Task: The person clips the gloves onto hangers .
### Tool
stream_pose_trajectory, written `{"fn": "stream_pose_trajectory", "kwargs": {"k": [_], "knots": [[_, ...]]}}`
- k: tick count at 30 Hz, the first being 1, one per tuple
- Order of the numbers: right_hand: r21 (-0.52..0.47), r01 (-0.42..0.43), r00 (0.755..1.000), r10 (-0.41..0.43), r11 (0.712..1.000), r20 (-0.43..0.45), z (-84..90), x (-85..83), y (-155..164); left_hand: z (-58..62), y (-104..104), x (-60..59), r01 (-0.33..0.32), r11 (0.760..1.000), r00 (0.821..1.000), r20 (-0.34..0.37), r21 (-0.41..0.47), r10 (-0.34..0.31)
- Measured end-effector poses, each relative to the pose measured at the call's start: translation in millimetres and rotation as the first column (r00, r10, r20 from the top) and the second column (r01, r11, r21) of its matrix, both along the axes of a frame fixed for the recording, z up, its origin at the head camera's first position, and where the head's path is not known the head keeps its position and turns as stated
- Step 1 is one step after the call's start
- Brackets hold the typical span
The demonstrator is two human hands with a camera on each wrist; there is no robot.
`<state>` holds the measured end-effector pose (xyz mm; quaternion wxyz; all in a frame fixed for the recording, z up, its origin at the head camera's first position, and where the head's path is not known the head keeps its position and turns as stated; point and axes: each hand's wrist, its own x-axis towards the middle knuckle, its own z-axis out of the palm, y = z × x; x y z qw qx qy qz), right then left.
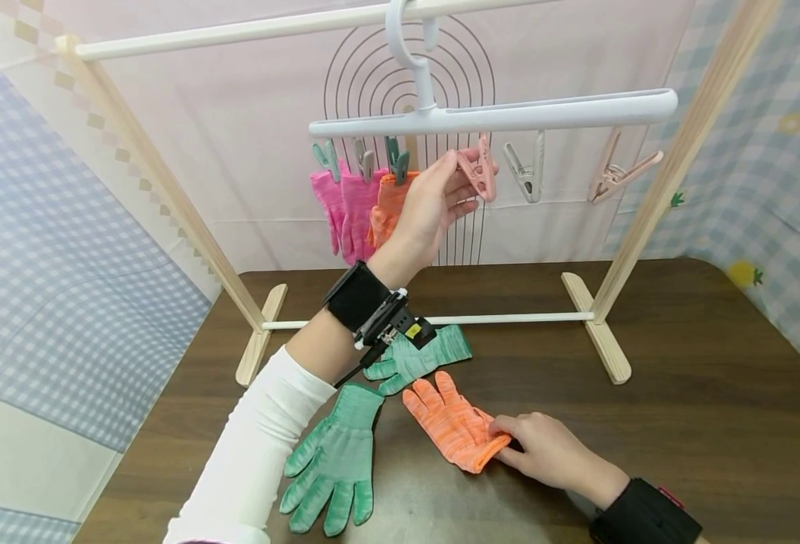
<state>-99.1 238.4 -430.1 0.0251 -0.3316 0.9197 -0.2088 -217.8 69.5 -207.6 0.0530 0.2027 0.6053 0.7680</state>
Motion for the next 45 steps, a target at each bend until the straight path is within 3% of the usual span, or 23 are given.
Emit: {"fn": "stream_pose_trajectory", "kwargs": {"k": [8,17,29,45], "knots": [[-0.005,-0.004,1.000,0.004,1.000,0.012,-0.2,-0.1,0,-7.7,4,-11.0,0.038,0.998,0.999,0.023,0.055,-0.039],[-0.007,0.001,1.000,-0.001,1.000,-0.016,-0.3,-0.2,0,-14.3,6,-19.8,0.033,0.995,0.999,0.037,0.098,-0.037],[-0.015,-0.002,1.000,0.002,1.000,-0.014,-1.0,-0.6,2,-17.7,6,-21.4,0.030,0.994,0.999,0.013,0.103,-0.031],[-0.020,-0.003,1.000,0.003,1.000,-0.005,-0.8,-0.5,2,-14.3,5,-17.8,0.046,0.998,0.999,-0.032,0.039,-0.044]]}}
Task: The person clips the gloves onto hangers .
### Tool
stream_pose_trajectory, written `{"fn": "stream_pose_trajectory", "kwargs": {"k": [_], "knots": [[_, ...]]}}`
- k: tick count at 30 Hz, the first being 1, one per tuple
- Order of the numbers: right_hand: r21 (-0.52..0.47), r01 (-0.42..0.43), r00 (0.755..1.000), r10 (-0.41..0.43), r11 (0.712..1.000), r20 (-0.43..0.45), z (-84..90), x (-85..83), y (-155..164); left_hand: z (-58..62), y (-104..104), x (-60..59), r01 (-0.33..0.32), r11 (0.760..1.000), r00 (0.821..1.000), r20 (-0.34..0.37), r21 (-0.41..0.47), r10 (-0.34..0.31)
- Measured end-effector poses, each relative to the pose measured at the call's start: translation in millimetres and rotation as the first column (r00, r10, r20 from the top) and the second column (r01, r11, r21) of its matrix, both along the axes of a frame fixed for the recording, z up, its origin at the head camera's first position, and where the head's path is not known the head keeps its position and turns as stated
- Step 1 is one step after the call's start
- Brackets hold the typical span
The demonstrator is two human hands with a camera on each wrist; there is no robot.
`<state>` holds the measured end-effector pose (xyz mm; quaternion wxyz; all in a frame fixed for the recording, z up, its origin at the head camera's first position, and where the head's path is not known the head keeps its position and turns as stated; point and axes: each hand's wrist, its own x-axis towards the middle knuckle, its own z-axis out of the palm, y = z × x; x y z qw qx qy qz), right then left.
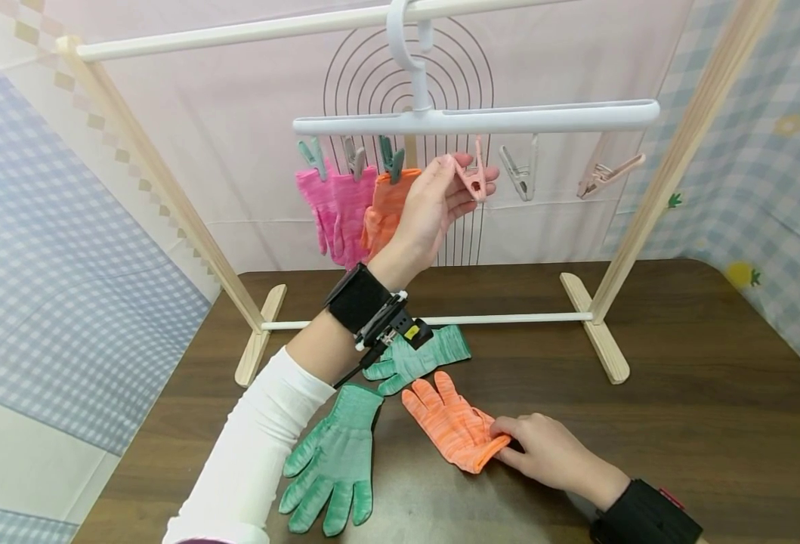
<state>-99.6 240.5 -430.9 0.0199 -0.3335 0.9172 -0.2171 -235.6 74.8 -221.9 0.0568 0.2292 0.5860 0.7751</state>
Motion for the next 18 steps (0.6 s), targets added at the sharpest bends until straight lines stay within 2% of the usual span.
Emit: {"fn": "stream_pose_trajectory", "kwargs": {"k": [3,5,9,12,15,18], "knots": [[0.002,0.001,1.000,-0.001,1.000,0.008,0.1,-0.2,-0.2,-1.1,-0.3,-1.8,-0.044,0.999,0.999,-0.031,-0.024,0.043],[0.004,0.003,1.000,-0.003,1.000,0.016,0.3,-0.5,-0.3,-2.1,-0.4,-3.5,-0.095,0.994,0.994,-0.058,-0.048,0.092],[0.007,0.006,1.000,-0.006,1.000,0.015,0.4,-0.4,-0.8,-3.1,-0.9,-5.0,-0.187,0.977,0.977,-0.123,-0.101,0.174],[0.003,0.005,1.000,-0.005,1.000,0.008,0.4,0.0,-1.1,-3.3,-1.6,-4.0,-0.223,0.968,0.964,-0.173,-0.114,0.202],[-0.003,0.001,1.000,-0.001,1.000,0.004,0.3,0.2,-1.2,-2.7,-2.5,-2.3,-0.268,0.952,0.945,-0.235,-0.146,0.229],[-0.010,-0.002,1.000,0.002,1.000,0.001,0.0,0.2,-1.1,-1.8,-2.7,-1.1,-0.326,0.922,0.918,-0.304,-0.210,0.255]]}}
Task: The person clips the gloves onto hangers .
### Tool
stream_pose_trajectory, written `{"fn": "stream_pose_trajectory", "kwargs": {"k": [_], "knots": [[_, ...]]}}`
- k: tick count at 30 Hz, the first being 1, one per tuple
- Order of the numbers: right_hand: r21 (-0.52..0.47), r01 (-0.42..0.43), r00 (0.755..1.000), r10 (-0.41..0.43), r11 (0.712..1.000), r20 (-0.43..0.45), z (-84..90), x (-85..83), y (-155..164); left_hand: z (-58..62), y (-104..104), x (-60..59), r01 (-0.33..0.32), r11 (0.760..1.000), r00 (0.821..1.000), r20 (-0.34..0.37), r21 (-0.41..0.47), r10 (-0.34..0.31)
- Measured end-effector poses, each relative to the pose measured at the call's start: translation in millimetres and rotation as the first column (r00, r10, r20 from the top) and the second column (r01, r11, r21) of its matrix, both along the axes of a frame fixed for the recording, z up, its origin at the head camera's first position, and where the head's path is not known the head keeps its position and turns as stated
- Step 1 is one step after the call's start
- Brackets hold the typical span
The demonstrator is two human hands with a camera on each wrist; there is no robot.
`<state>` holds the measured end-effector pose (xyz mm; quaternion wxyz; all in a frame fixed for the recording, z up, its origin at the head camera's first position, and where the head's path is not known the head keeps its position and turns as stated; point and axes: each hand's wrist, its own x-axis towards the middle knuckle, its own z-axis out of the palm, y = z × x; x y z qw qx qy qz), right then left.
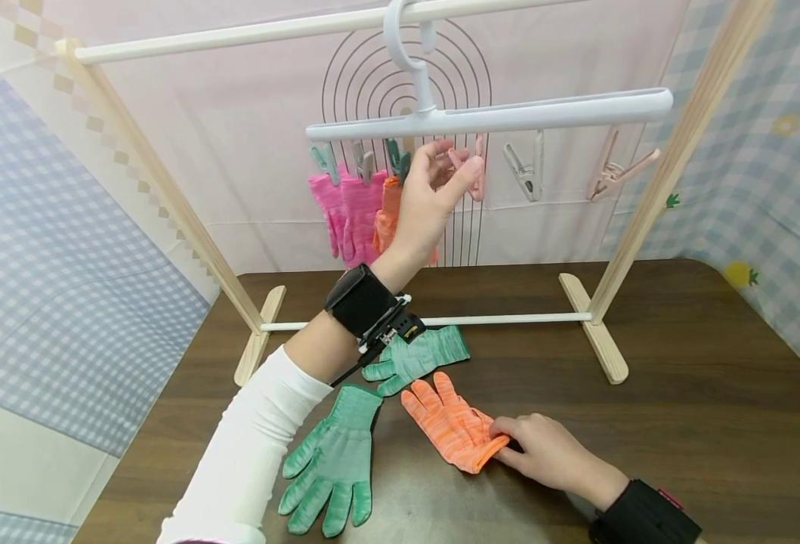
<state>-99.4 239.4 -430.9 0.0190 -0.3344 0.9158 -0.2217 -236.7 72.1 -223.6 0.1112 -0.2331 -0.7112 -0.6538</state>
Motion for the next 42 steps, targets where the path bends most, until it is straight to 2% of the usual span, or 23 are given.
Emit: {"fn": "stream_pose_trajectory", "kwargs": {"k": [5,16,21,29,42], "knots": [[-0.006,-0.002,1.000,0.002,1.000,-0.007,-0.6,-0.1,0.2,2.1,1.7,1.1,-0.055,0.994,0.997,-0.053,-0.095,0.051],[0.000,0.006,1.000,-0.006,1.000,0.006,-0.3,-0.3,-0.5,3.5,3.5,0.2,-0.083,0.986,0.993,-0.094,-0.148,0.069],[0.001,0.007,1.000,-0.007,1.000,-0.002,-0.8,-0.3,-0.5,3.1,3.6,-0.2,-0.094,0.986,0.989,-0.124,-0.141,0.077],[0.004,0.013,1.000,-0.013,1.000,-0.009,-1.0,-0.5,-1.0,2.3,2.2,-0.6,-0.127,0.979,0.987,-0.122,-0.159,0.108],[0.003,0.010,1.000,-0.010,1.000,-0.001,-1.1,-0.2,-1.0,0.5,2.9,-1.8,-0.101,0.984,0.989,-0.118,-0.148,0.084]]}}
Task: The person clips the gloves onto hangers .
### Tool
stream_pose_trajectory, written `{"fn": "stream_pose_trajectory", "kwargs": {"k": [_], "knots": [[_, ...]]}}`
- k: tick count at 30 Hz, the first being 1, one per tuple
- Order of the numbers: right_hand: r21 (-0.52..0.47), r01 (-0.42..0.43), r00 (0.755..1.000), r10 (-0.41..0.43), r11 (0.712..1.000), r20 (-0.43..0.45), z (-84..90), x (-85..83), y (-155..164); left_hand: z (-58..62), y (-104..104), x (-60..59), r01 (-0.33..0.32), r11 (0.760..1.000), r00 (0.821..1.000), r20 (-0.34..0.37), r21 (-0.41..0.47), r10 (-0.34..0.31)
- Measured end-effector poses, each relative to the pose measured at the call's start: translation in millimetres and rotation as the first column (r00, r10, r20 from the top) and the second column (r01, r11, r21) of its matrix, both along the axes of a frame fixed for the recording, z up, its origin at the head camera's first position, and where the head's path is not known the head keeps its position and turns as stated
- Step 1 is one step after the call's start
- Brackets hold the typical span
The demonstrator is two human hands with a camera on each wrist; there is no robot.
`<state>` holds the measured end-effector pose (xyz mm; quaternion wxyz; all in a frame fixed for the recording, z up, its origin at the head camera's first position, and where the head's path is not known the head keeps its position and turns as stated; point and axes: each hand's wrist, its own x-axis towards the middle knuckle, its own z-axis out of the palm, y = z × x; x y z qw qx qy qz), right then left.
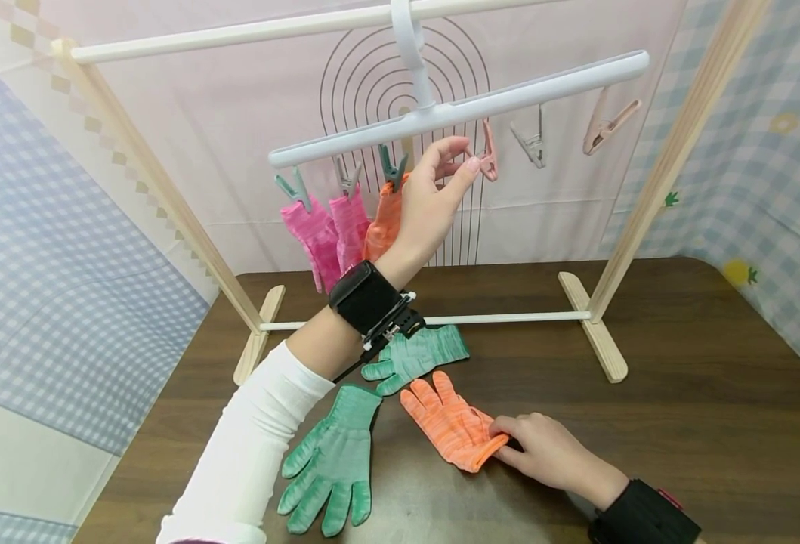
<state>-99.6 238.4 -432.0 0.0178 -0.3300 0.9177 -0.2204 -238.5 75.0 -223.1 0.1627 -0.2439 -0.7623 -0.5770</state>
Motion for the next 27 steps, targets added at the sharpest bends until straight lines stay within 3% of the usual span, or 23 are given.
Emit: {"fn": "stream_pose_trajectory", "kwargs": {"k": [16,27], "knots": [[-0.007,-0.002,1.000,0.002,1.000,-0.006,0.8,-0.1,-0.1,0.5,-0.5,2.2,0.004,0.995,1.000,-0.004,0.099,-0.003],[-0.009,-0.005,1.000,0.005,1.000,-0.010,0.9,0.3,-0.2,-0.2,-2.7,5.0,0.074,0.983,0.997,-0.024,0.171,-0.071]]}}
